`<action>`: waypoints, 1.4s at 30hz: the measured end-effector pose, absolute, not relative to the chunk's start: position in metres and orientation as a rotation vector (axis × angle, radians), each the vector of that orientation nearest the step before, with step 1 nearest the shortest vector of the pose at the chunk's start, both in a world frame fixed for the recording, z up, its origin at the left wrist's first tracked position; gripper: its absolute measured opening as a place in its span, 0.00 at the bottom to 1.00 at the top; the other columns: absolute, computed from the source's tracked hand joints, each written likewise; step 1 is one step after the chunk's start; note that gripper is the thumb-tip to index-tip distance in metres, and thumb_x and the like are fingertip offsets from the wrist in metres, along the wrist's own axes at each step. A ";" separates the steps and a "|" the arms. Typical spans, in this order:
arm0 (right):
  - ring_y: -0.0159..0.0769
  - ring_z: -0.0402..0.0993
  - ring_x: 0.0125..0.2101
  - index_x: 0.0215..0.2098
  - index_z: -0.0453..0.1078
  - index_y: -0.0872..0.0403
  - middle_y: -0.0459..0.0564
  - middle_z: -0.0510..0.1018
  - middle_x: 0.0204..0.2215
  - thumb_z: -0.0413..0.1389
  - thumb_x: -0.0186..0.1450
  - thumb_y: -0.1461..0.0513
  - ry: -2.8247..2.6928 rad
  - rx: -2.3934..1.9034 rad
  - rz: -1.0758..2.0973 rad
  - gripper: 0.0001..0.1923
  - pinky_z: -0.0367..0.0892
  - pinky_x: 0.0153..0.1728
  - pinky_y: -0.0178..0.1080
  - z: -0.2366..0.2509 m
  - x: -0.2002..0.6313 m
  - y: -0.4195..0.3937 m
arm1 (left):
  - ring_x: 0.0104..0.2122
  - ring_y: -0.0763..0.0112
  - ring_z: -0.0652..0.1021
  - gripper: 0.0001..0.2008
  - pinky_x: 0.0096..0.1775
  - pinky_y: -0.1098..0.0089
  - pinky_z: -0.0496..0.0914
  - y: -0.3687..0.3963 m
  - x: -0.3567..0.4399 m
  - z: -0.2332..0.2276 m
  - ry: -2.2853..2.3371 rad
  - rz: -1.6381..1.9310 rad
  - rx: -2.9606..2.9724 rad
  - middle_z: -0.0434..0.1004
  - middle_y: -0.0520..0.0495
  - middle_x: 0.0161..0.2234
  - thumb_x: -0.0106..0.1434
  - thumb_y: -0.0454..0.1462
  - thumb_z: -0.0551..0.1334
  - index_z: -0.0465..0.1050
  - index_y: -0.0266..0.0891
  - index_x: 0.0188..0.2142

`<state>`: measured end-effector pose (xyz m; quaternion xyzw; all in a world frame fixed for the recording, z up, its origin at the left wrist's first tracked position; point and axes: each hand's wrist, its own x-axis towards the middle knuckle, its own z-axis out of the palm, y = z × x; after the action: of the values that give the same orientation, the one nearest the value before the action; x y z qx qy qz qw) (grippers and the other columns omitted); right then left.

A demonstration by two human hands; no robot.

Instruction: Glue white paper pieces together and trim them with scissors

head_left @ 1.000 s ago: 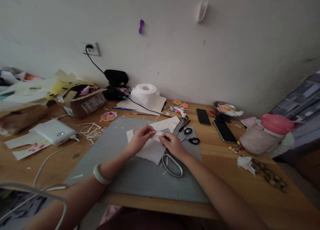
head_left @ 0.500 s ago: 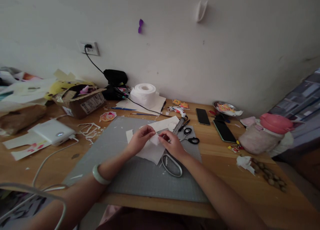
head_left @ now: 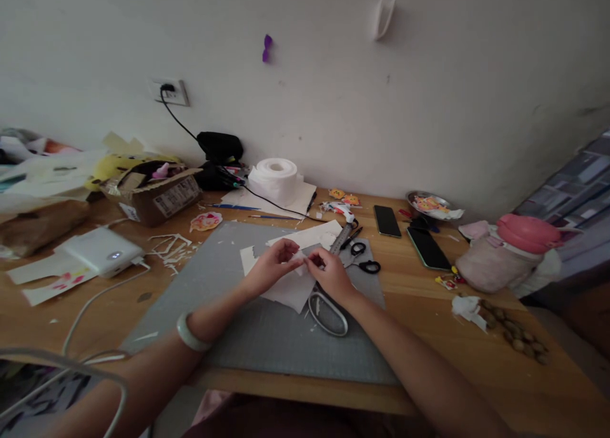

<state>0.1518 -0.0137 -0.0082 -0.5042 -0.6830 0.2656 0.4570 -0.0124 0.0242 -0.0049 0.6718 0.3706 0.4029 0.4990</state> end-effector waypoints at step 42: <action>0.34 0.68 0.29 0.26 0.67 0.53 0.49 0.72 0.27 0.54 0.60 0.63 -1.787 -1.136 0.494 0.05 0.64 0.32 0.36 -0.005 0.152 -0.016 | 0.26 0.69 0.73 0.14 0.34 0.69 0.66 0.021 -0.011 0.004 0.985 0.807 1.554 0.76 0.52 0.22 0.48 0.48 0.63 0.73 0.39 0.23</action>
<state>0.1519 -0.0156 -0.0054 -0.4627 -0.7274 0.2013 0.4650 -0.0115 0.0210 0.0041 0.6528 0.4136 0.3392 0.5364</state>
